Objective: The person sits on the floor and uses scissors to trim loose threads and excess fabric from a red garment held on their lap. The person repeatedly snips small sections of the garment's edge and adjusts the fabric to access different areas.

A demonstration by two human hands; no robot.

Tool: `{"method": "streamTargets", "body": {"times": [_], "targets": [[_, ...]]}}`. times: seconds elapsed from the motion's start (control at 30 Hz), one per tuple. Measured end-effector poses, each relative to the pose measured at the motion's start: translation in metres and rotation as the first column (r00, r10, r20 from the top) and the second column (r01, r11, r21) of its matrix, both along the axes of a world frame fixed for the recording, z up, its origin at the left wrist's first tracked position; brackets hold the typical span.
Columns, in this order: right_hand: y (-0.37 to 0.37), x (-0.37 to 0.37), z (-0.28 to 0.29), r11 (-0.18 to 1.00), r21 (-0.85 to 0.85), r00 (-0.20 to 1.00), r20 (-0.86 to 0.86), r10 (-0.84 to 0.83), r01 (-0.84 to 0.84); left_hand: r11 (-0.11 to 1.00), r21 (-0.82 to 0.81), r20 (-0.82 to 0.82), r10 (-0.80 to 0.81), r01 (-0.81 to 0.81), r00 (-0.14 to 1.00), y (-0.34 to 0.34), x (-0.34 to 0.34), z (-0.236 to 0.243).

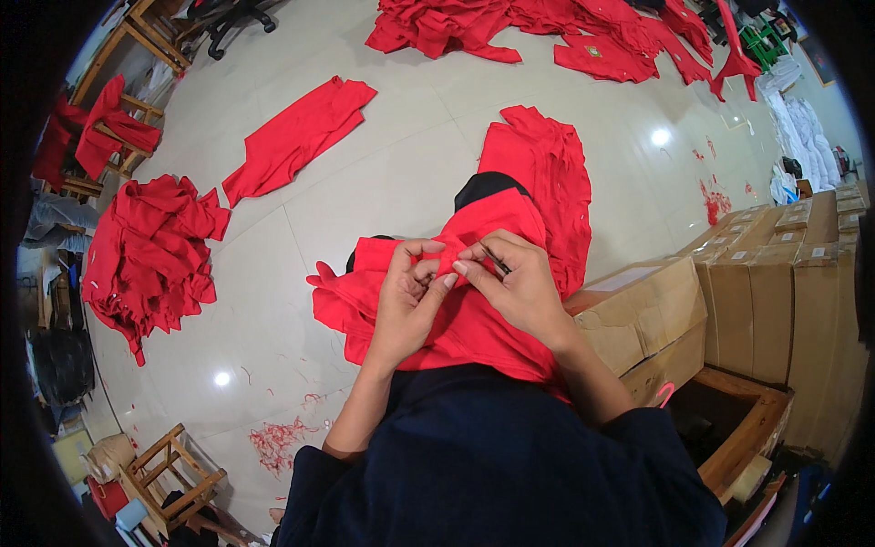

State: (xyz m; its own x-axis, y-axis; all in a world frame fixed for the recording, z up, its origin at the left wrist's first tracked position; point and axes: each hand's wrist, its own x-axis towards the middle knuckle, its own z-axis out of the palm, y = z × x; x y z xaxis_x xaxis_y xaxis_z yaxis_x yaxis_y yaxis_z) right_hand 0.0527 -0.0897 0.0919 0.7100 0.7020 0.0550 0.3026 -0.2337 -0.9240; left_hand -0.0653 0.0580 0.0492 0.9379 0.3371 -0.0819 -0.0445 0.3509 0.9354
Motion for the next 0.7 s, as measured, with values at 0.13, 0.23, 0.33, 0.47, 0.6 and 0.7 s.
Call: {"method": "streamTargets", "body": {"times": [0.13, 0.23, 0.33, 0.47, 0.6, 0.7], "targets": [[0.001, 0.000, 0.008, 0.998, 0.035, 0.999, -0.020, -0.049, 0.050, 0.999, 0.052, -0.011, -0.002, 0.002, 1.000, 0.003, -0.003, 0.000], [-0.001, 0.003, 0.010, 0.997, 0.066, 0.974, -0.223, -0.034, 0.050, 0.997, 0.072, -0.066, 0.001, 0.003, 0.998, 0.002, -0.003, 0.008], [0.000, 0.002, 0.009, 0.979, 0.190, 0.915, -0.404, 0.005, 0.078, 0.995, 0.097, -0.053, 0.031, -0.025, 0.998, -0.002, 0.003, 0.018], [0.004, -0.001, 0.013, 0.973, 0.204, 0.908, -0.419, -0.014, 0.109, 0.943, 0.309, 0.052, 0.113, -0.124, 0.992, -0.007, 0.003, 0.006], [0.005, -0.002, 0.015, 0.980, 0.196, 0.969, -0.247, 0.026, 0.024, 0.912, 0.375, 0.083, 0.144, -0.165, 0.986, -0.014, 0.010, 0.009], [0.009, -0.003, 0.015, 0.979, 0.181, 0.994, 0.059, 0.088, -0.097, 0.911, 0.395, 0.034, 0.111, -0.115, 0.993, -0.008, 0.006, 0.003]]}}
